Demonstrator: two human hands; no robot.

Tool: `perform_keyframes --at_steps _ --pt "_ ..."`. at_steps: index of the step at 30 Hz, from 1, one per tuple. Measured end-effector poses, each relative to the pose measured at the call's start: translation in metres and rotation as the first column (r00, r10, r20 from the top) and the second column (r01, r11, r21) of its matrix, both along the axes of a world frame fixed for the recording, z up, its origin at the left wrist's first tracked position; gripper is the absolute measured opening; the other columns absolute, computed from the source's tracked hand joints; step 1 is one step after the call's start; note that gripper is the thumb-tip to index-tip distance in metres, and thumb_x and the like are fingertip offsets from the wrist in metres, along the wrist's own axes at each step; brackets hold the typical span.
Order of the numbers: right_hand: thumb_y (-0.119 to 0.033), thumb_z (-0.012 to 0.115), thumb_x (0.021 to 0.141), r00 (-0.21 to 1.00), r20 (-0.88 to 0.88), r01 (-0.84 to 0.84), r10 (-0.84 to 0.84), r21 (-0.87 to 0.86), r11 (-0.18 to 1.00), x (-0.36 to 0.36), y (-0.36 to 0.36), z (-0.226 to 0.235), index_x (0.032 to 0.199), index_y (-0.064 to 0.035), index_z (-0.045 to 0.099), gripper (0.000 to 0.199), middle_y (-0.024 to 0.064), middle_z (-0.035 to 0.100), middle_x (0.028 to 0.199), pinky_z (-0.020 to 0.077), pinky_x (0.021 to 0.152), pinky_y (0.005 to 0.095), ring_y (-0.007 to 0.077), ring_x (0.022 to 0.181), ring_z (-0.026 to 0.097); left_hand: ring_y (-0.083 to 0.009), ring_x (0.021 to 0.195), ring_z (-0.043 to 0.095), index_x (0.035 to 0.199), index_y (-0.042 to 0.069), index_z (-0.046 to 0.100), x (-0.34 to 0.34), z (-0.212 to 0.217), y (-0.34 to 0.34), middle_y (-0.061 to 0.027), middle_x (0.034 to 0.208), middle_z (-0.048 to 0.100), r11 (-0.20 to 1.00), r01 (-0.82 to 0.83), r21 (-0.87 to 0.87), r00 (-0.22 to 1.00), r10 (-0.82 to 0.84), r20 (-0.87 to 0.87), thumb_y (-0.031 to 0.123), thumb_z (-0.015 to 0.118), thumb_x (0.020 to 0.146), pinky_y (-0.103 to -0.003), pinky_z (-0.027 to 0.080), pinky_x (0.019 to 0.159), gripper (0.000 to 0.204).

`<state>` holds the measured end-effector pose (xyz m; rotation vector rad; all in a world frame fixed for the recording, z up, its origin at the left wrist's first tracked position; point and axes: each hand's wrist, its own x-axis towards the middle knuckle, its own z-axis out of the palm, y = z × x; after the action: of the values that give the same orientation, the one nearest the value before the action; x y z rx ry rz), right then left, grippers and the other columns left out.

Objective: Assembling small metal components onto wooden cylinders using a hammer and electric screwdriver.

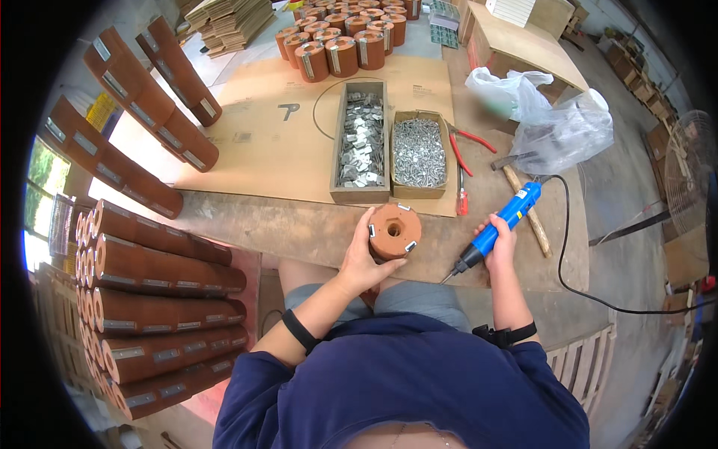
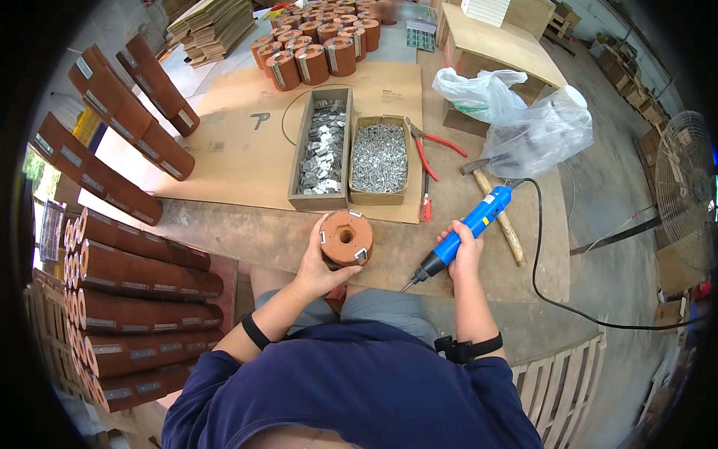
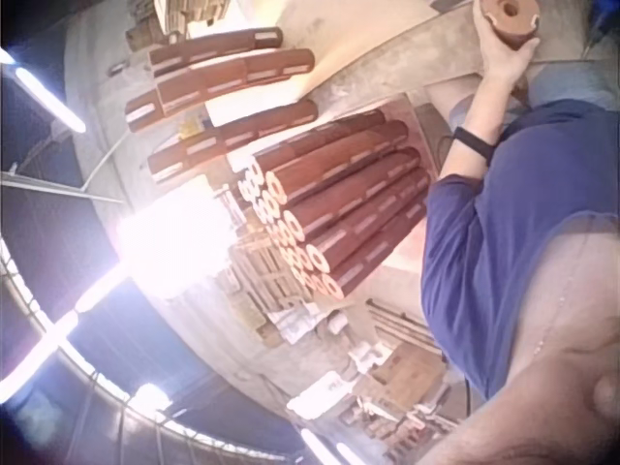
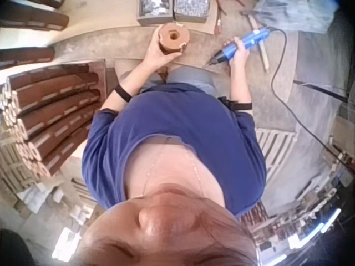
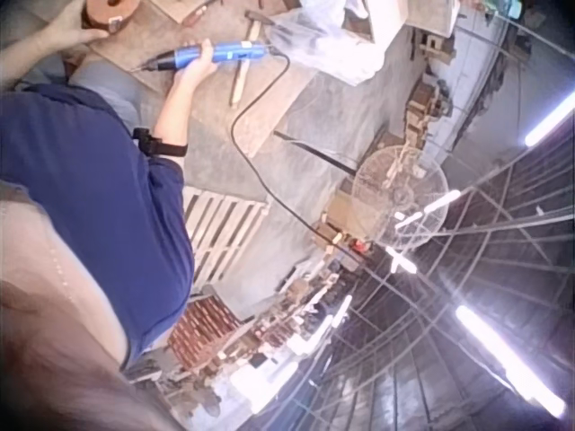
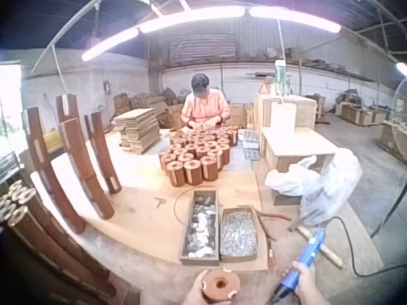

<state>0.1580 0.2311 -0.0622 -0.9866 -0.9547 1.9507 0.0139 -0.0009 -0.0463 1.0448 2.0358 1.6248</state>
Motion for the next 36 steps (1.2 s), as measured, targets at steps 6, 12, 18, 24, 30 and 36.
perform_keyframes --at_steps 6,12,18,24,30,36 --pt "-0.011 0.063 0.073 1.000 0.018 0.006 -0.006 -0.006 1.000 -0.001 -0.002 0.002 0.101 -0.0049 0.042 0.035 0.0091 0.053 0.075 0.0510 0.057 0.0368 0.0209 0.064 0.056 -0.0281 0.115 0.044 0.132 0.003 0.023 0.011 0.002 0.012 -0.0161 0.125 0.040 0.988 -0.147 0.055 0.985 0.151 -0.085 0.017 0.082 0.055 -0.037 0.038 0.095 0.098" --pt "-0.011 0.063 0.074 1.000 0.016 0.001 -0.001 -0.007 1.000 -0.001 -0.001 0.000 0.101 -0.0048 0.042 0.035 0.0091 0.053 0.076 0.0511 0.058 0.0366 0.0207 0.064 0.056 -0.0245 0.112 0.048 0.131 0.005 0.026 -0.022 0.022 0.008 -0.0141 0.120 0.047 0.990 0.142 0.021 0.989 -0.143 0.028 0.017 0.082 0.055 -0.035 0.039 0.094 0.095" --pt "-0.011 0.063 0.074 1.000 0.026 0.001 0.000 -0.002 1.000 0.001 0.000 0.000 0.102 -0.0043 0.042 0.035 0.0090 0.053 0.076 0.0510 0.058 0.0363 0.0206 0.065 0.056 -0.0224 0.115 0.046 0.133 0.005 0.024 -0.031 0.019 0.003 -0.0133 0.122 0.048 0.963 0.243 -0.121 0.970 -0.241 0.031 0.020 0.083 0.056 -0.035 0.037 0.096 0.098" --pt "-0.011 0.062 0.075 0.999 0.032 -0.009 0.009 0.000 1.000 -0.001 -0.002 0.004 0.101 -0.0045 0.042 0.034 0.0087 0.053 0.076 0.0509 0.058 0.0355 0.0201 0.064 0.055 -0.0288 0.114 0.046 0.134 0.005 0.024 -0.020 0.019 -0.003 -0.0161 0.123 0.045 0.995 0.067 -0.072 0.980 -0.079 -0.183 0.023 0.084 0.055 -0.037 0.039 0.095 0.100" --pt "-0.015 0.061 0.075 0.998 0.060 -0.007 0.006 0.018 1.000 -0.002 -0.003 0.006 0.101 -0.0035 0.044 0.033 0.0078 0.052 0.076 0.0500 0.059 0.0344 0.0190 0.066 0.054 -0.0352 0.109 0.047 0.126 0.004 0.040 -0.018 0.039 -0.007 -0.0199 0.121 0.044 0.994 -0.071 -0.089 0.808 0.005 -0.590 0.031 0.083 0.050 -0.041 0.042 0.090 0.091" --pt "-0.015 0.060 0.075 0.998 0.068 -0.006 0.005 0.022 1.000 -0.003 -0.004 0.008 0.102 -0.0031 0.044 0.034 0.0076 0.052 0.076 0.0500 0.059 0.0341 0.0190 0.066 0.054 -0.0366 0.107 0.048 0.118 0.003 0.049 -0.016 0.042 -0.010 -0.0211 0.121 0.044 0.989 -0.091 -0.118 0.714 -0.018 -0.700 0.036 0.080 0.054 -0.042 0.042 0.087 0.078"
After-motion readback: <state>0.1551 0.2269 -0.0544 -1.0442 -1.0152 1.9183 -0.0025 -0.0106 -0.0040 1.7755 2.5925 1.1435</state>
